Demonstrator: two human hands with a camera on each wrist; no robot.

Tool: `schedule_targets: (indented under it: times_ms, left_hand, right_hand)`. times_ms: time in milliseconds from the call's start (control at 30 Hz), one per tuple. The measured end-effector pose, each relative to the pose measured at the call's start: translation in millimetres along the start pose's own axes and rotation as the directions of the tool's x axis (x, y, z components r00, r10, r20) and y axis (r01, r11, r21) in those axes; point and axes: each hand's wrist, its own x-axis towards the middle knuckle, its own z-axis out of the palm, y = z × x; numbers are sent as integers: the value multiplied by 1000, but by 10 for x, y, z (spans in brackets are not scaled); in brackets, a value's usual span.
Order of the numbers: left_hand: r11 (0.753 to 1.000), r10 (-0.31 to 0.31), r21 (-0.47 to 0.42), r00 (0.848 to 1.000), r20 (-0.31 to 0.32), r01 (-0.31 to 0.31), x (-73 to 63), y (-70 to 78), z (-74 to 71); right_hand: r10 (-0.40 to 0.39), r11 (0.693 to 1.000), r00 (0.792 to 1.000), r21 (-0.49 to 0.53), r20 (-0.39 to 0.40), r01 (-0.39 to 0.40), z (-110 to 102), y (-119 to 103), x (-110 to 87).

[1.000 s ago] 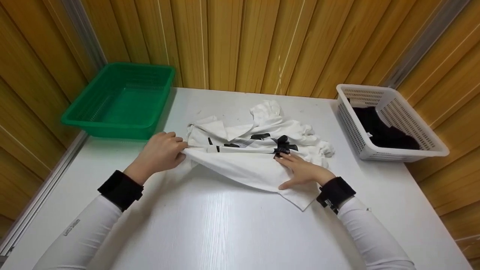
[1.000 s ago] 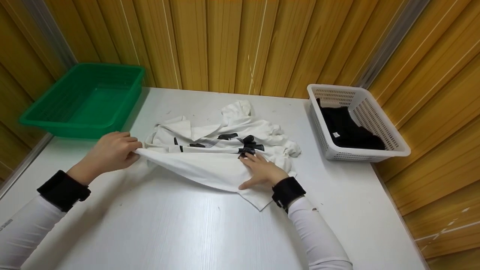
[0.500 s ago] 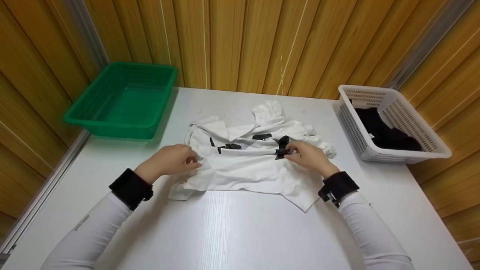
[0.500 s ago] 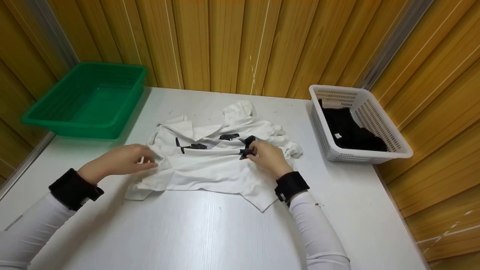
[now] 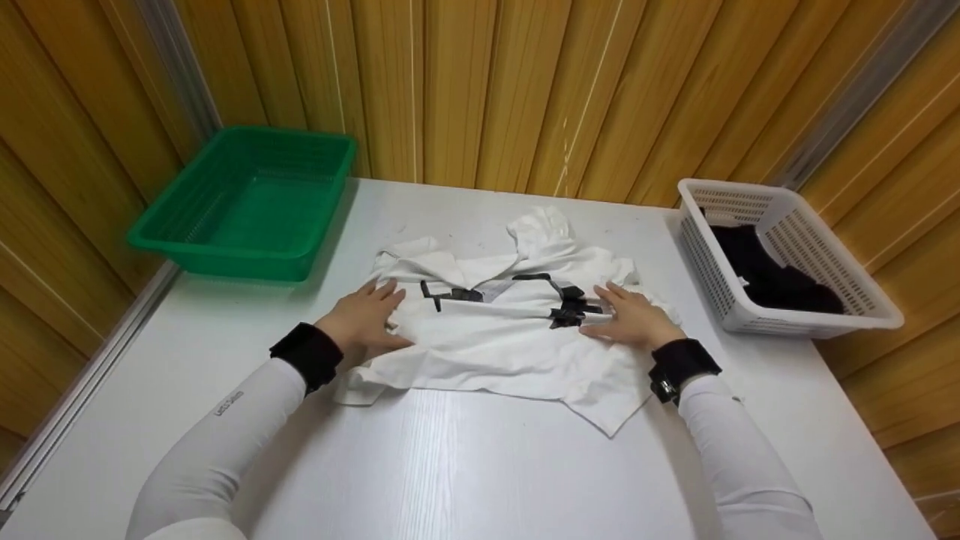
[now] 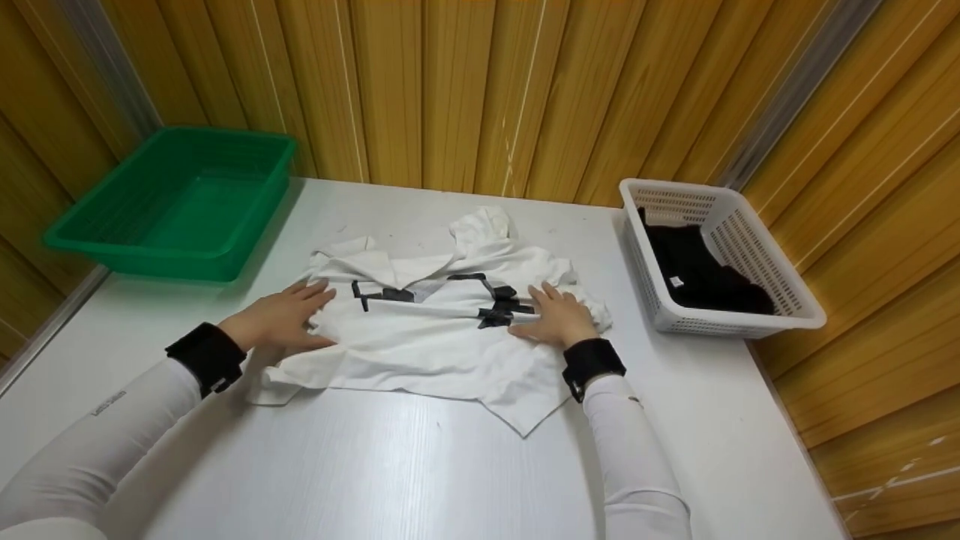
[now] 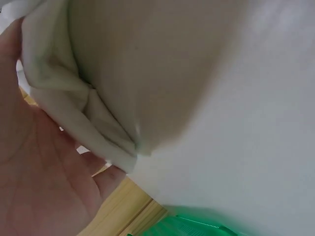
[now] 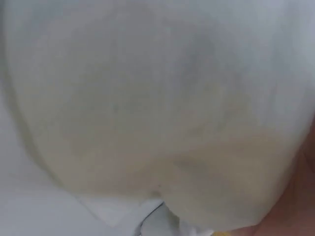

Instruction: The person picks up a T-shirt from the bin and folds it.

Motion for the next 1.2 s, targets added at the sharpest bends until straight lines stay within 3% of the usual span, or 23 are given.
schedule_targets:
  times_ms: [133, 333, 433, 533, 633, 733, 867, 1000, 1100, 1200]
  left_hand:
    - [998, -65, 22, 997, -49, 66, -15, -12, 17]
    - [993, -91, 62, 986, -140, 101, -25, 58, -128]
    - [993, -59, 92, 977, -203, 79, 13, 49, -185]
    - [992, 21, 122, 948, -316, 18, 88, 30, -191]
    - [987, 97, 156, 919, -383, -39, 203, 36, -185]
    - [977, 147, 194, 926, -347, -83, 367, 76, -192]
    - [956, 236, 234, 939, -251, -178, 600, 129, -188]
    - [928, 330, 253, 919, -215, -274, 769, 127, -164]
    - [920, 335, 291, 912, -235, -263, 836, 90, -161]
    - [934, 271, 309, 922, -277, -182, 850, 41, -176]
  right_hand:
    - [39, 996, 996, -71, -74, -45, 10, -27, -13]
    - [44, 989, 983, -133, -180, -69, -115, -90, -33]
    - [29, 989, 973, -134, -229, -61, -170, -97, -16]
    - [-5, 994, 956, -110, -292, -29, -183, -104, 37]
    - [-26, 999, 952, -36, -306, 16, -173, -111, 133]
    - [-28, 998, 961, 52, -276, 44, -158, -120, 251]
    - [-38, 994, 964, 87, -263, 63, -139, -133, 395]
    - [-52, 995, 952, 69, -303, 76, -119, -144, 494]
    - [-50, 994, 946, 73, -320, 77, -118, -131, 525]
    - [-43, 994, 943, 84, -330, 75, -159, -107, 513]
